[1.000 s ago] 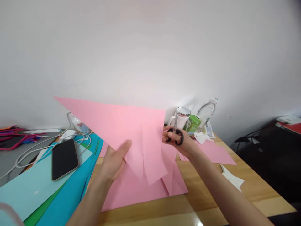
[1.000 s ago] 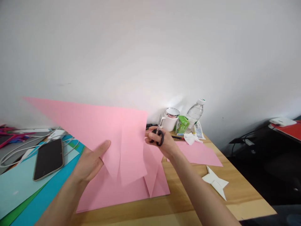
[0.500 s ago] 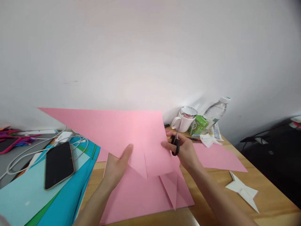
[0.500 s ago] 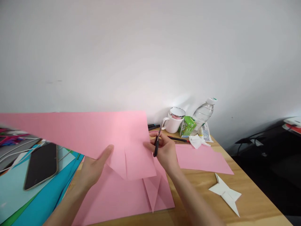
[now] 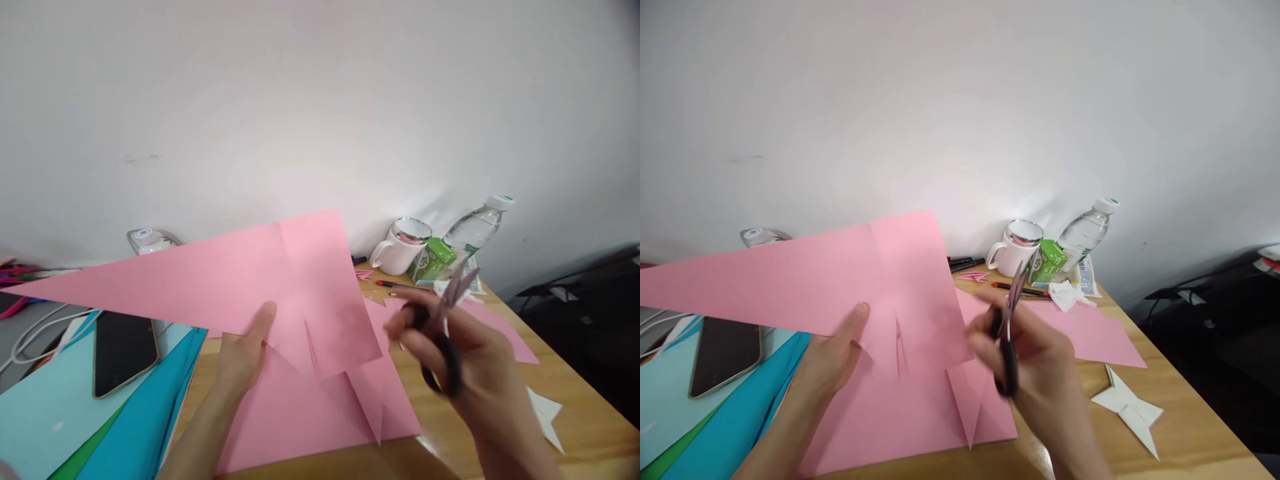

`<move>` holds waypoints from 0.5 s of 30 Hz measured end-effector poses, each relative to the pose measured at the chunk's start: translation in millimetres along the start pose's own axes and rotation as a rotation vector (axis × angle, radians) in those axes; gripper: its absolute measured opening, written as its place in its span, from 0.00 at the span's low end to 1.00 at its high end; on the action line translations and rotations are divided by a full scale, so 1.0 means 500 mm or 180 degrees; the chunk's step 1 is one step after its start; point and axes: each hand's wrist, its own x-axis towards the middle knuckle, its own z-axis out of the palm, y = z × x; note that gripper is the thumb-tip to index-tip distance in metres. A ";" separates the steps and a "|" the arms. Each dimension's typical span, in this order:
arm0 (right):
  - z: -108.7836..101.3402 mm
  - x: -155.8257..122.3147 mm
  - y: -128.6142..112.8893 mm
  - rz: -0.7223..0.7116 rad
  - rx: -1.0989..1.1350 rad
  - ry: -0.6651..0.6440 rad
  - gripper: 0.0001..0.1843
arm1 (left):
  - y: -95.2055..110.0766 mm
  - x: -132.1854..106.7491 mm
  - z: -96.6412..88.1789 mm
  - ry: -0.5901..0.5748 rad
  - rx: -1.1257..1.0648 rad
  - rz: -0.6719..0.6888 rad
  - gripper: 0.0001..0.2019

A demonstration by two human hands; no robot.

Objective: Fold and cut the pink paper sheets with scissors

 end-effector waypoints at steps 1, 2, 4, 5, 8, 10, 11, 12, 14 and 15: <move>0.004 -0.023 -0.009 0.0377 0.0339 -0.0819 0.21 | 0.001 -0.001 0.001 0.0019 0.0021 0.0067 0.25; 0.010 -0.044 -0.013 0.0763 0.0634 -0.1338 0.21 | 0.002 -0.003 0.002 0.0016 0.0018 0.0101 0.26; 0.029 -0.075 -0.005 0.1053 0.0736 -0.1688 0.21 | 0.005 -0.006 0.003 -0.0031 -0.0149 0.0120 0.26; 0.040 -0.085 0.006 0.1168 0.0750 -0.1773 0.21 | 0.007 -0.008 0.004 -0.0058 -0.0265 0.0133 0.26; 0.065 -0.098 0.050 0.1238 0.0740 -0.1881 0.22 | 0.011 -0.014 0.001 -0.0041 -0.0268 0.0221 0.24; 0.075 -0.103 0.074 0.1267 0.0766 -0.1874 0.28 | 0.011 -0.020 -0.003 0.0043 0.0006 0.0234 0.21; 0.078 -0.105 0.083 0.1318 0.0795 -0.1850 0.31 | 0.010 -0.023 -0.004 0.0084 0.0117 0.0230 0.21; 0.081 -0.107 0.088 0.1374 0.0808 -0.1798 0.32 | 0.009 -0.027 -0.006 0.0108 0.0196 0.0230 0.20; 0.086 -0.109 0.090 0.1412 0.0723 -0.1721 0.28 | 0.006 -0.033 -0.007 0.0158 0.0290 0.0249 0.20; 0.088 -0.109 0.087 0.1367 0.0618 -0.1712 0.24 | 0.005 -0.036 -0.007 0.0184 0.0318 0.0256 0.19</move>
